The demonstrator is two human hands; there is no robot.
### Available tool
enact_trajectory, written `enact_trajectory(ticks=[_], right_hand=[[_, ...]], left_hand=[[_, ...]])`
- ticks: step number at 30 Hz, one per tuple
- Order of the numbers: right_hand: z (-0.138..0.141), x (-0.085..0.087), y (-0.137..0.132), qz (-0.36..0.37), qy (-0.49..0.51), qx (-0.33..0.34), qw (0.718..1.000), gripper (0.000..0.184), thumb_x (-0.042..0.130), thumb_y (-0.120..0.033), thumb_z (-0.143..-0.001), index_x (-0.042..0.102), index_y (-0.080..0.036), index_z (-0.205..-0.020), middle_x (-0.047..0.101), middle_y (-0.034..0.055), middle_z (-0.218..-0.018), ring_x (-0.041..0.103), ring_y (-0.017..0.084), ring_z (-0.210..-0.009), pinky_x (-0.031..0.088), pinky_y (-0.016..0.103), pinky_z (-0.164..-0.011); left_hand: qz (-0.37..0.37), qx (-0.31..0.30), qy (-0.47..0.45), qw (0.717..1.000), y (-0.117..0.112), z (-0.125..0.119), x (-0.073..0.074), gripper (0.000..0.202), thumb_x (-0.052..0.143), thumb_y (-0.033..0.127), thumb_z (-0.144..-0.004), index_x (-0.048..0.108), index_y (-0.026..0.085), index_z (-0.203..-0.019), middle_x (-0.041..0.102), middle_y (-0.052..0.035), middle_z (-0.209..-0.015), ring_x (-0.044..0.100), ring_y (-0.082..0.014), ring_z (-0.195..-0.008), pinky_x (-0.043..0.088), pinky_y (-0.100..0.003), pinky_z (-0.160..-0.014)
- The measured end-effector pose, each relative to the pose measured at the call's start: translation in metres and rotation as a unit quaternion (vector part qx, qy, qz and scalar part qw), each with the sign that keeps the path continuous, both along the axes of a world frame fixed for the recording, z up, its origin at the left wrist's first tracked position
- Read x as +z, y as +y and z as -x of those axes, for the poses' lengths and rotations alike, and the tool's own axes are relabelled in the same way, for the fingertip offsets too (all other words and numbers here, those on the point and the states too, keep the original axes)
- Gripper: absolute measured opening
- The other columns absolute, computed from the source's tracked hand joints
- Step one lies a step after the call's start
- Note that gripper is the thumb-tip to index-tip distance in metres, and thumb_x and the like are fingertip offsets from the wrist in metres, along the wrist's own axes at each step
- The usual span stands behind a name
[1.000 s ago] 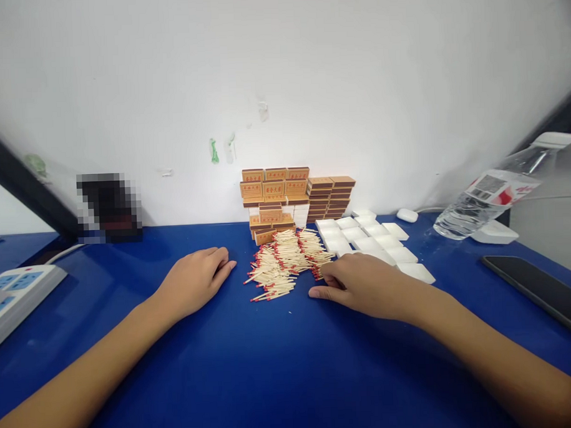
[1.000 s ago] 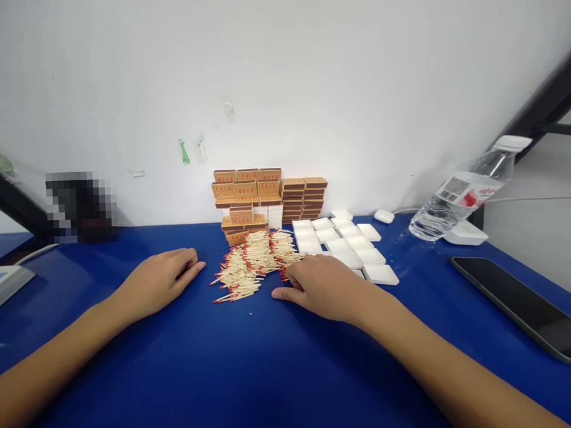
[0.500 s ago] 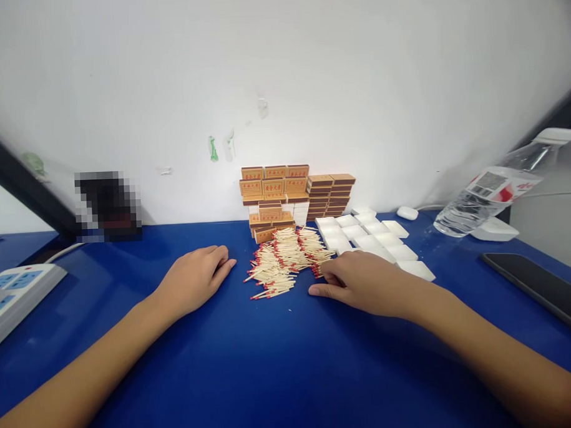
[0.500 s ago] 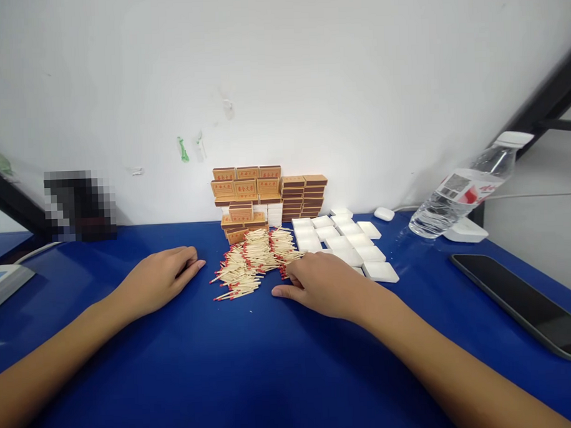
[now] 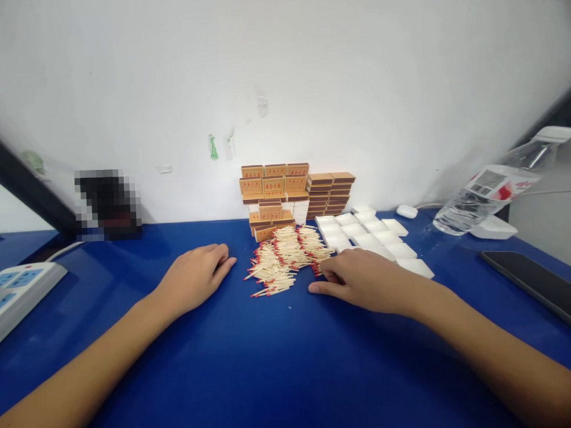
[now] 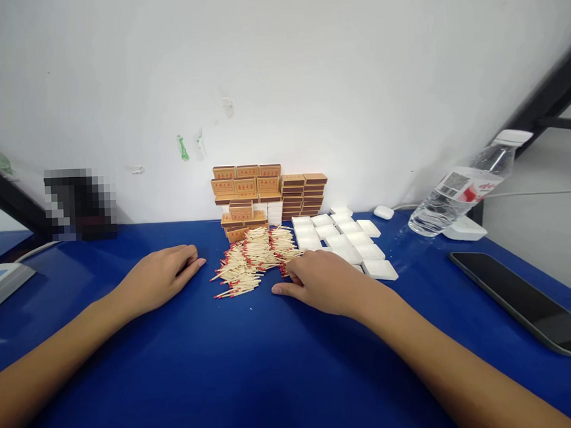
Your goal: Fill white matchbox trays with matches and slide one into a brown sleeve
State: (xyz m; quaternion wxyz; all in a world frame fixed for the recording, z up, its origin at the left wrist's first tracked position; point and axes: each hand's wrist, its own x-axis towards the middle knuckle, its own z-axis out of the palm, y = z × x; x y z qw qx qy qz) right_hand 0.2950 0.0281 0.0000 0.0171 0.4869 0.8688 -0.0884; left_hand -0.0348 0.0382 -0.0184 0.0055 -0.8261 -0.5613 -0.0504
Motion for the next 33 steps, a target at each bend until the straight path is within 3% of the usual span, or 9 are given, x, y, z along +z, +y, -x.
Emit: enact_trajectory(ticks=[15, 18, 20, 24, 29, 33], right_hand=[[0.001, 0.003, -0.001, 0.014, -0.002, -0.003, 1.0, 0.048, 0.054, -0.059, -0.101, 0.055, -0.022, -0.071, 0.065, 0.0033, -0.07, 0.053, 0.018, -0.062, 0.027, 0.032, -0.058], [-0.015, 0.018, 0.005, 0.026, 0.06, 0.013, 0.998, 0.044, 0.059, -0.054, -0.099, 0.054, -0.022, -0.07, 0.062, 0.0007, -0.067, 0.051, 0.015, -0.06, 0.03, 0.03, -0.057], [-0.035, 0.031, 0.011, 0.006, 0.112, -0.01, 0.994, 0.041, 0.061, -0.054, -0.097, 0.058, -0.022, -0.072, 0.06, -0.0005, -0.064, 0.049, 0.014, -0.059, 0.032, 0.029, -0.057], [-0.07, 0.046, 0.023, 0.031, 0.102, -0.059, 0.993, 0.035, 0.068, -0.057, -0.089, 0.07, -0.023, -0.081, 0.059, -0.0009, -0.063, 0.05, 0.014, -0.057, 0.034, 0.028, -0.056], [-0.074, 0.032, 0.033, 0.054, 0.069, -0.061, 0.994, 0.029, 0.07, -0.051, -0.086, 0.074, -0.023, -0.089, 0.065, 0.0019, -0.072, 0.055, 0.016, -0.062, 0.037, 0.029, -0.057], [-0.069, 0.02, 0.037, 0.065, 0.056, -0.065, 0.994, 0.018, 0.068, -0.04, -0.085, 0.072, -0.022, -0.084, 0.066, 0.0018, -0.072, 0.055, 0.016, -0.063, 0.037, 0.029, -0.058]], left_hand=[[0.008, 0.0, -0.011, 1.0, 0.0, 0.0, 0.0, 0.034, 0.034, 0.045, -0.109, 0.047, 0.024, -0.085, 0.064, -0.0037, -0.087, 0.061, -0.0234, -0.077, 0.038, -0.034, -0.068], [0.014, 0.0, -0.008, 1.0, 0.0, 0.0, 0.0, 0.034, 0.033, 0.045, -0.109, 0.047, 0.023, -0.086, 0.063, -0.0037, -0.088, 0.061, -0.0235, -0.079, 0.038, -0.034, -0.069], [0.014, 0.001, -0.005, 1.0, -0.001, 0.0, 0.0, 0.034, 0.032, 0.045, -0.109, 0.047, 0.023, -0.087, 0.063, -0.0038, -0.088, 0.061, -0.0238, -0.08, 0.038, -0.035, -0.07], [0.016, 0.005, 0.0, 1.0, -0.001, -0.001, 0.001, 0.035, 0.032, 0.045, -0.109, 0.048, 0.023, -0.088, 0.063, -0.0042, -0.09, 0.062, -0.0239, -0.081, 0.038, -0.034, -0.07], [0.015, 0.008, 0.003, 1.0, -0.001, -0.002, 0.002, 0.035, 0.032, 0.045, -0.11, 0.048, 0.023, -0.087, 0.063, -0.004, -0.089, 0.062, -0.0238, -0.08, 0.038, -0.034, -0.07], [0.01, 0.002, -0.001, 1.0, 0.0, -0.001, 0.0, 0.035, 0.034, 0.045, -0.11, 0.049, 0.023, -0.088, 0.064, -0.0034, -0.088, 0.062, -0.0231, -0.079, 0.038, -0.033, -0.069]])
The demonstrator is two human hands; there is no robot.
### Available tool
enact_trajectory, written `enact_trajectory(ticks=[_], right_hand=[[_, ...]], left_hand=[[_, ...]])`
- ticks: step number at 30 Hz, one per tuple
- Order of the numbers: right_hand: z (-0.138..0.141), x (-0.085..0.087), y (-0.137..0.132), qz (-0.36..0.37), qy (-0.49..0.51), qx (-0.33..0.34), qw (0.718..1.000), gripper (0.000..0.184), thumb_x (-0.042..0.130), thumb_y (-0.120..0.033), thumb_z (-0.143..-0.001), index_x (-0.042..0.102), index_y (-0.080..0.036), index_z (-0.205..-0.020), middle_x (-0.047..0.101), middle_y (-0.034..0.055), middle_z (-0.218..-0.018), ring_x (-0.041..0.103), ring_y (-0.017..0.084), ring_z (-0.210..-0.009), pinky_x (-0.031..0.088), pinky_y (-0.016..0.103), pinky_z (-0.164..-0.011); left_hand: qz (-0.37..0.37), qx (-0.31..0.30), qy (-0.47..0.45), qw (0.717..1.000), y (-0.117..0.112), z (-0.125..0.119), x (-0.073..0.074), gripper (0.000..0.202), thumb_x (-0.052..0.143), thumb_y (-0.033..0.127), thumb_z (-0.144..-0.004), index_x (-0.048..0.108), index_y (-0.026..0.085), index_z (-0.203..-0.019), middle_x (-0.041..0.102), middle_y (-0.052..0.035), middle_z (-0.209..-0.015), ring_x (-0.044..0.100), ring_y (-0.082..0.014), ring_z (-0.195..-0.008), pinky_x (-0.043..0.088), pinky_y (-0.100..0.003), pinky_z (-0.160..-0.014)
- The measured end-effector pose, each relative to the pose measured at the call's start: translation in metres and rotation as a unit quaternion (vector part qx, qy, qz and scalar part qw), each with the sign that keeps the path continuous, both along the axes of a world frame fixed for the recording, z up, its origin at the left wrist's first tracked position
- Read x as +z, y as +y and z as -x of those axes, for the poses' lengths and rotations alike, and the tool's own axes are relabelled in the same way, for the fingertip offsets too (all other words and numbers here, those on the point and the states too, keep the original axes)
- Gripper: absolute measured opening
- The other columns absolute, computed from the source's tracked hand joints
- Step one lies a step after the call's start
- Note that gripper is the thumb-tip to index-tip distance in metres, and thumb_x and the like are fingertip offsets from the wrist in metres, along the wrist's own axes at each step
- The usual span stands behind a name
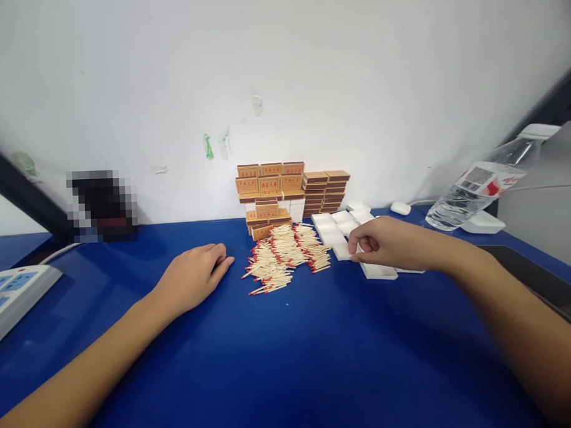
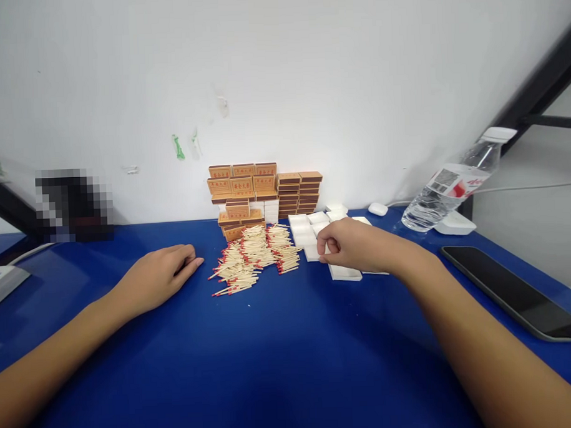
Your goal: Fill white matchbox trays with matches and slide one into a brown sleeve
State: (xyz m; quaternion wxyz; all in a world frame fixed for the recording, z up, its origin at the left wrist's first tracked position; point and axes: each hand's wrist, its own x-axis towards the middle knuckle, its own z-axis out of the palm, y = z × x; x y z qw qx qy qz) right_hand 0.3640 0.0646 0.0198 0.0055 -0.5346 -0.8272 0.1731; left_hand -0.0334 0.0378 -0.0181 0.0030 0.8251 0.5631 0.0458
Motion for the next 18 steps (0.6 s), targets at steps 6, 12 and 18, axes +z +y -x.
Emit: enact_trajectory(ticks=[6, 12, 18], right_hand=[[-0.003, 0.008, -0.004, -0.039, 0.028, 0.005, 0.999, 0.015, 0.067, -0.036, -0.085, 0.073, -0.022, -0.082, 0.065, 0.0025, -0.072, 0.055, 0.017, -0.063, 0.037, 0.03, -0.058], [0.023, 0.027, -0.033, -0.039, 0.119, 0.069, 0.99, 0.011, 0.068, -0.031, -0.089, 0.074, -0.023, -0.087, 0.064, 0.0004, -0.072, 0.054, 0.015, -0.063, 0.038, 0.027, -0.057], [0.08, 0.008, -0.07, 0.029, 0.144, 0.19, 0.971, 0.01, 0.067, -0.01, -0.084, 0.068, -0.02, -0.082, 0.066, -0.0024, -0.08, 0.056, 0.011, -0.07, 0.042, 0.025, -0.066]], left_hand=[[-0.074, -0.025, 0.004, 0.997, 0.0, 0.002, -0.001, 0.033, 0.044, 0.041, -0.108, 0.053, 0.022, -0.083, 0.063, -0.0016, -0.08, 0.06, -0.0196, -0.07, 0.034, -0.031, -0.062], [-0.31, -0.098, -0.148, 0.934, -0.026, -0.023, 0.01, 0.023, 0.063, 0.037, -0.1, 0.061, 0.019, -0.085, 0.054, 0.0027, -0.068, 0.054, -0.014, -0.063, 0.04, -0.028, -0.062], [-0.209, -0.216, -0.207, 0.931, -0.065, -0.058, 0.005, 0.048, 0.076, 0.048, -0.089, 0.067, 0.014, -0.12, 0.068, -0.0021, -0.079, 0.066, -0.0172, -0.068, 0.052, -0.029, -0.063]])
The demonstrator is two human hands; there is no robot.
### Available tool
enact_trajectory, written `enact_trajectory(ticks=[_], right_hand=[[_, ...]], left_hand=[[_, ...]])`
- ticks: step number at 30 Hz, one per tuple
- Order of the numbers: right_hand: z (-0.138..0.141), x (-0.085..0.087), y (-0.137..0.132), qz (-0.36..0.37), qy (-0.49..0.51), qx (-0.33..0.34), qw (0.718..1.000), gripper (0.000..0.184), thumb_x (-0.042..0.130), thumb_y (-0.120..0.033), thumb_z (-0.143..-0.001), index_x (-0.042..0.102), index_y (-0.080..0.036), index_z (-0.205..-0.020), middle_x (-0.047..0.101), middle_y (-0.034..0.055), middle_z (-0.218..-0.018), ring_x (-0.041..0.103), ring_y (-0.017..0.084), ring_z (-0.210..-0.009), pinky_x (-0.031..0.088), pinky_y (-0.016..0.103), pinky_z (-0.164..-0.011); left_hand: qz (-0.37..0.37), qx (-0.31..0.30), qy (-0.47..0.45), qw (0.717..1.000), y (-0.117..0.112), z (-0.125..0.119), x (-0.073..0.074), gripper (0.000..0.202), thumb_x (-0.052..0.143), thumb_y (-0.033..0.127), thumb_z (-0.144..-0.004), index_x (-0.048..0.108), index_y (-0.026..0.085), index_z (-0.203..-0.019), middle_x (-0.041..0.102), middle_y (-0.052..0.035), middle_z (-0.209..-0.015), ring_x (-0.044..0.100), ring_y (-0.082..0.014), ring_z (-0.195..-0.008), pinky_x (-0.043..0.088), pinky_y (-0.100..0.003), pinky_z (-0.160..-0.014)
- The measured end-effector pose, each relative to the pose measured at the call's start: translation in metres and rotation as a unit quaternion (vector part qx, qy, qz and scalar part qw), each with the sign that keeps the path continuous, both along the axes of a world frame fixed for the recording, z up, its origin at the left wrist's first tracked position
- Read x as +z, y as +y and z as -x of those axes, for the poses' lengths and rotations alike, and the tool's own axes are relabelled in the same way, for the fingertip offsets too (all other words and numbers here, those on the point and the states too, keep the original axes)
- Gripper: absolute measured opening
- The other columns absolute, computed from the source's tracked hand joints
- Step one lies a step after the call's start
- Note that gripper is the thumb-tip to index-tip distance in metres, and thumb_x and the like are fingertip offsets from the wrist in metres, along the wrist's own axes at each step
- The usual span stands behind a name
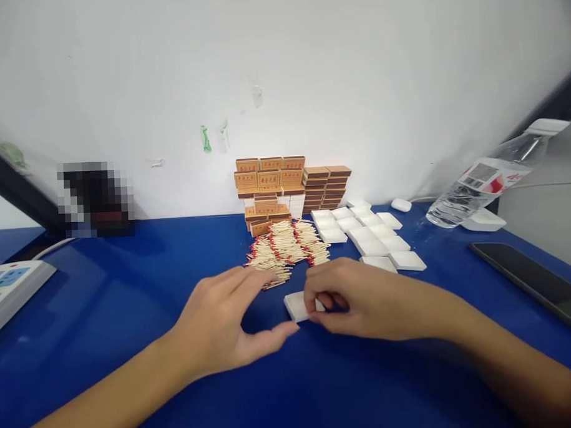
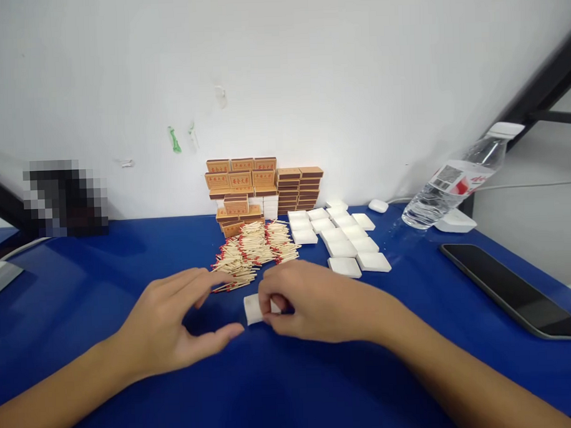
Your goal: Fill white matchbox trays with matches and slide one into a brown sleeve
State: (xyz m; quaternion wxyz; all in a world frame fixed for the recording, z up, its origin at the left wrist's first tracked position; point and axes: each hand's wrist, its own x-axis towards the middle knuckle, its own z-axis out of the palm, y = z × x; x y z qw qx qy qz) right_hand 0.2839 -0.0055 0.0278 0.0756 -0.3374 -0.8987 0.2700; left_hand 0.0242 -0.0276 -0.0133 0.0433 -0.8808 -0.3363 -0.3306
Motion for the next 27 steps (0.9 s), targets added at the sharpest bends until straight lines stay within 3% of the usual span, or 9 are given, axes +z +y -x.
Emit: enact_trajectory(ticks=[3, 5, 8, 13, 19, 27], right_hand=[[0.009, -0.008, -0.005, 0.013, 0.013, 0.015, 1.0, 0.009, 0.069, -0.011, -0.086, 0.068, -0.02, -0.084, 0.065, -0.0024, -0.081, 0.055, 0.011, -0.07, 0.041, 0.025, -0.066], [0.005, -0.007, 0.0, 0.01, 0.031, 0.004, 0.999, 0.004, 0.072, -0.021, -0.09, 0.07, -0.02, -0.086, 0.064, -0.0023, -0.079, 0.055, 0.011, -0.068, 0.04, 0.025, -0.064], [-0.014, -0.004, 0.019, -0.042, 0.054, -0.044, 0.997, 0.015, 0.07, -0.036, -0.094, 0.074, -0.022, -0.091, 0.06, -0.0018, -0.073, 0.052, 0.013, -0.064, 0.037, 0.027, -0.061], [-0.047, -0.01, 0.053, -0.135, -0.011, -0.088, 0.987, 0.016, 0.07, -0.036, -0.092, 0.075, -0.022, -0.099, 0.06, 0.0002, -0.076, 0.052, 0.015, -0.067, 0.036, 0.029, -0.063], [-0.049, -0.023, 0.062, -0.115, -0.041, -0.089, 0.989, 0.021, 0.071, -0.04, -0.091, 0.077, -0.023, -0.1, 0.061, 0.001, -0.077, 0.052, 0.017, -0.07, 0.034, 0.029, -0.066], [-0.044, -0.02, 0.057, -0.072, -0.051, -0.1, 0.991, 0.027, 0.067, -0.046, -0.094, 0.074, -0.02, -0.096, 0.061, 0.0024, -0.08, 0.051, 0.017, -0.071, 0.034, 0.03, -0.064]], left_hand=[[0.044, -0.006, 0.021, 0.999, -0.002, -0.002, -0.005, 0.055, 0.081, 0.05, -0.083, 0.066, 0.015, -0.124, 0.077, -0.0057, -0.096, 0.072, -0.0199, -0.073, 0.056, -0.032, -0.065], [0.072, -0.004, 0.033, 0.997, 0.001, 0.0, -0.007, 0.055, 0.083, 0.047, -0.082, 0.067, 0.018, -0.125, 0.079, -0.0049, -0.102, 0.075, -0.0208, -0.077, 0.059, -0.034, -0.068], [0.099, -0.002, 0.045, 0.994, 0.004, 0.002, -0.009, 0.052, 0.083, 0.046, -0.082, 0.068, 0.02, -0.124, 0.079, -0.0034, -0.103, 0.076, -0.0218, -0.079, 0.06, -0.035, -0.068], [0.111, -0.008, 0.052, 0.992, 0.001, -0.001, -0.012, 0.048, 0.081, 0.05, -0.084, 0.07, 0.019, -0.118, 0.079, -0.0039, -0.097, 0.077, -0.025, -0.083, 0.06, -0.038, -0.067], [0.135, -0.012, 0.059, 0.989, 0.001, -0.005, -0.018, 0.053, 0.078, 0.056, -0.087, 0.066, 0.019, -0.124, 0.079, -0.0061, -0.109, 0.078, -0.0267, -0.093, 0.061, -0.039, -0.076], [0.15, -0.013, 0.069, 0.986, 0.001, -0.006, -0.018, 0.033, 0.071, 0.046, -0.094, 0.068, 0.021, -0.116, 0.078, -0.0055, -0.104, 0.076, -0.025, -0.09, 0.059, -0.038, -0.073]])
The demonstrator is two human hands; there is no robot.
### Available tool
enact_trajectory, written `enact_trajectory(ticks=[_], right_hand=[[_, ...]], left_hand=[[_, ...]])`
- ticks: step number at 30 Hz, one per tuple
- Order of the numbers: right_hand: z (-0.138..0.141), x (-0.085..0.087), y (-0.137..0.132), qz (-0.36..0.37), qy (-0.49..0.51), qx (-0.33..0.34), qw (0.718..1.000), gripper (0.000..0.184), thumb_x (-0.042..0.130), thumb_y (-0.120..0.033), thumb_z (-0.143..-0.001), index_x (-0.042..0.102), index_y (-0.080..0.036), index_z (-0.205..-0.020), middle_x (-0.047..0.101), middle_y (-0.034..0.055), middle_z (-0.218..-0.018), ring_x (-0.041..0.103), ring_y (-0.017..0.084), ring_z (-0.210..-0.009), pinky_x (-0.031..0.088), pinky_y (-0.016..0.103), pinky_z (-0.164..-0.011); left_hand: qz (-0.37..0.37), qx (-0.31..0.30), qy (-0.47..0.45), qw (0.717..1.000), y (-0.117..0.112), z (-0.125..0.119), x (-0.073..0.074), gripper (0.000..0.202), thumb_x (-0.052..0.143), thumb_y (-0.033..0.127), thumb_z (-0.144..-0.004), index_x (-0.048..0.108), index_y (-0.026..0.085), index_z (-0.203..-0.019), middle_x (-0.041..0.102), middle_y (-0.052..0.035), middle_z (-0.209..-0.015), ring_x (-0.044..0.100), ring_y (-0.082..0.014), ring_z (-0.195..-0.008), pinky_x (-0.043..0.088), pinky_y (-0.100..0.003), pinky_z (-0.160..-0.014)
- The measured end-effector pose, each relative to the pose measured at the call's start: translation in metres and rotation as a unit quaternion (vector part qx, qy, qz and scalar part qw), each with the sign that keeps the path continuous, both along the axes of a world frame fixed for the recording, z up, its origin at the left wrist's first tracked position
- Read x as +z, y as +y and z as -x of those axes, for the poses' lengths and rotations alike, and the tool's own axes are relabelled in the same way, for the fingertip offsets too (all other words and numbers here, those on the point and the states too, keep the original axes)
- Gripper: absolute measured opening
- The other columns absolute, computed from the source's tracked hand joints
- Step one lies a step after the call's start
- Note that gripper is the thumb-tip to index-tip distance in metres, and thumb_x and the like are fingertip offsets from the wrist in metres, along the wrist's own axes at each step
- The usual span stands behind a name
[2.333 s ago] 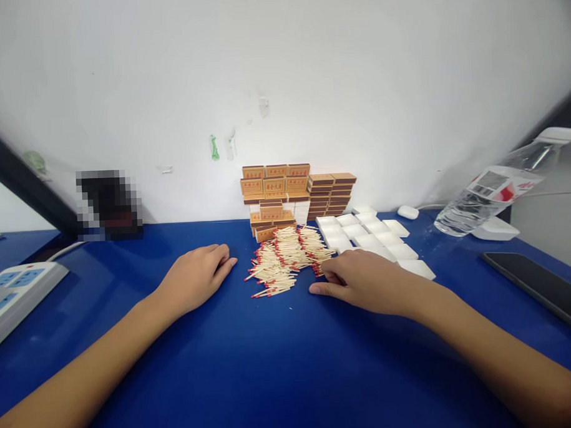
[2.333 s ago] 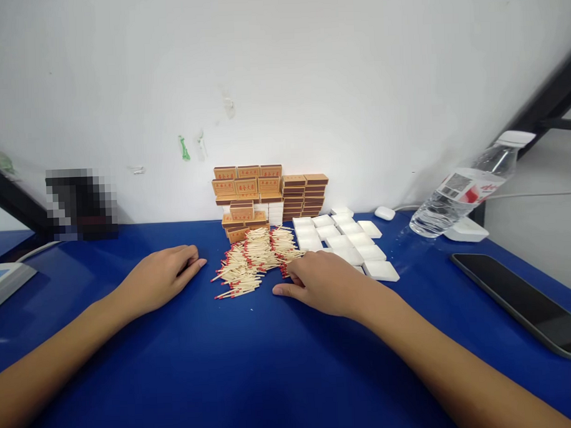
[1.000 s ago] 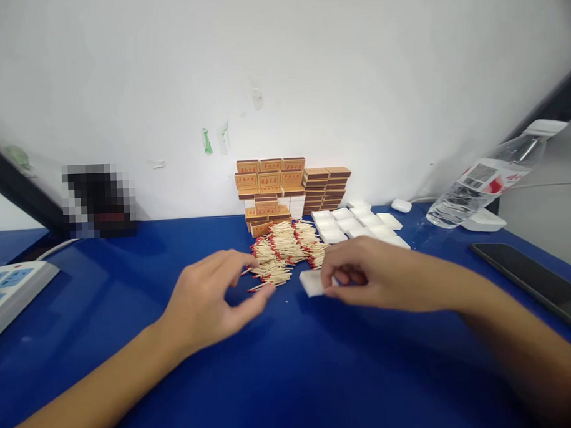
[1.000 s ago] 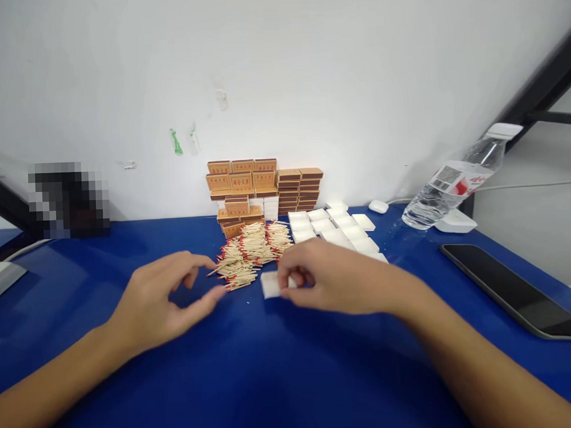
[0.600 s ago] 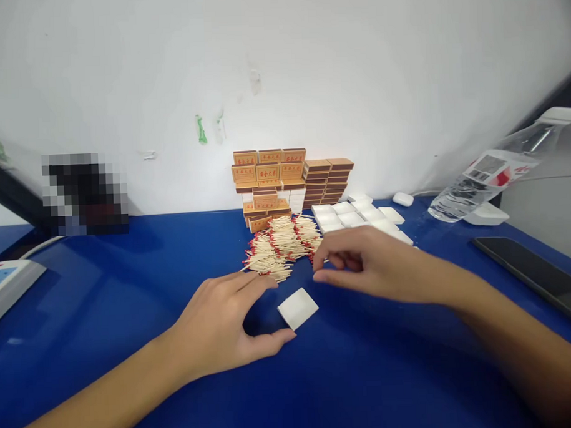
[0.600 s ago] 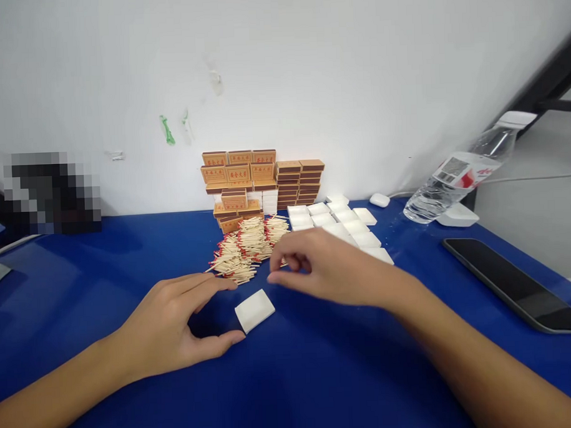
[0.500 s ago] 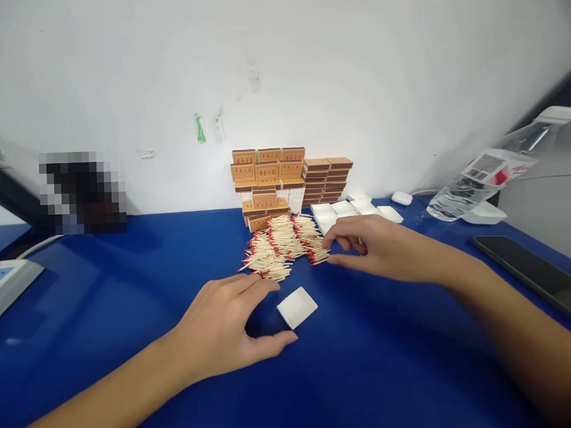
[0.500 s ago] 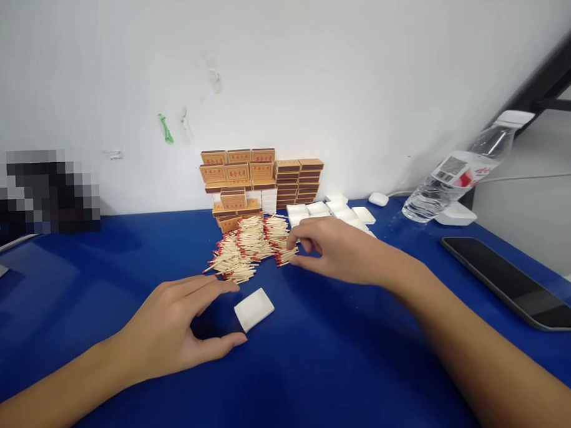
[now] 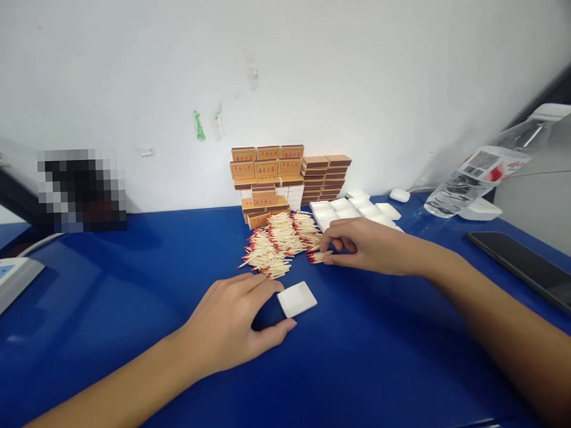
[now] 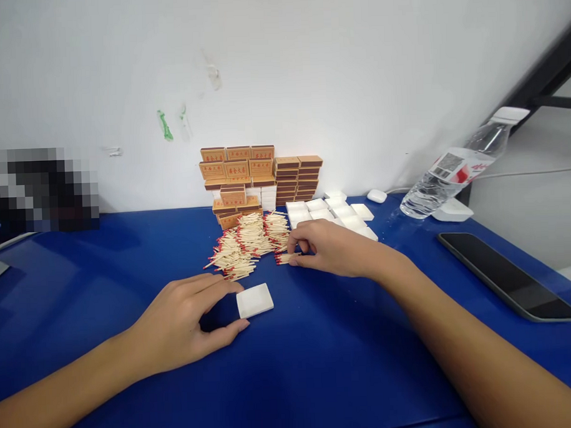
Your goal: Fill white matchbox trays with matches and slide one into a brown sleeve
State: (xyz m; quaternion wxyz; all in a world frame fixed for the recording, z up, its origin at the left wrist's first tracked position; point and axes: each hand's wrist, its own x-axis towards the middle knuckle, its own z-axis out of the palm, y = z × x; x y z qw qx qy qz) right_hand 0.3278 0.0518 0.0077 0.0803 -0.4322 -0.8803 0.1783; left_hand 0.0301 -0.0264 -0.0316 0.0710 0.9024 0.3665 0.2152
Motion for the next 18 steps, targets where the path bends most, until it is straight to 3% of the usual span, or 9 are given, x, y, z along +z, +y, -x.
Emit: enact_trajectory(ticks=[6, 14, 18], right_hand=[[0.0009, 0.0009, -0.003, 0.056, -0.003, -0.018, 0.998, 0.034, 0.066, -0.053, -0.095, 0.069, -0.02, -0.096, 0.062, 0.0028, -0.083, 0.051, 0.017, -0.07, 0.034, 0.03, -0.063], [0.0037, -0.0005, -0.0065, 0.068, -0.005, -0.018, 0.997, 0.039, 0.063, -0.058, -0.096, 0.065, -0.019, -0.091, 0.061, 0.0026, -0.08, 0.05, 0.016, -0.068, 0.035, 0.03, -0.06], [0.0054, -0.0041, -0.0084, 0.042, -0.016, -0.014, 0.999, 0.034, 0.062, -0.052, -0.097, 0.058, -0.021, -0.085, 0.059, 0.0018, -0.076, 0.047, 0.016, -0.065, 0.032, 0.031, -0.06]], left_hand=[[-0.009, -0.003, -0.003, 1.0, 0.0007, 0.0047, 0.0057, 0.028, 0.07, 0.039, -0.093, 0.07, 0.02, -0.113, 0.076, -0.0032, -0.093, 0.072, -0.0219, -0.078, 0.055, -0.036, -0.068], [-0.006, -0.007, 0.0, 1.0, 0.0017, 0.0063, 0.0064, 0.028, 0.071, 0.038, -0.093, 0.07, 0.02, -0.114, 0.075, -0.0019, -0.089, 0.069, -0.0192, -0.072, 0.051, -0.033, -0.064], [0.018, -0.011, 0.01, 1.0, 0.0029, 0.0072, 0.0065, 0.026, 0.071, 0.038, -0.094, 0.07, 0.022, -0.115, 0.074, -0.0011, -0.09, 0.068, -0.018, -0.072, 0.05, -0.031, -0.063]])
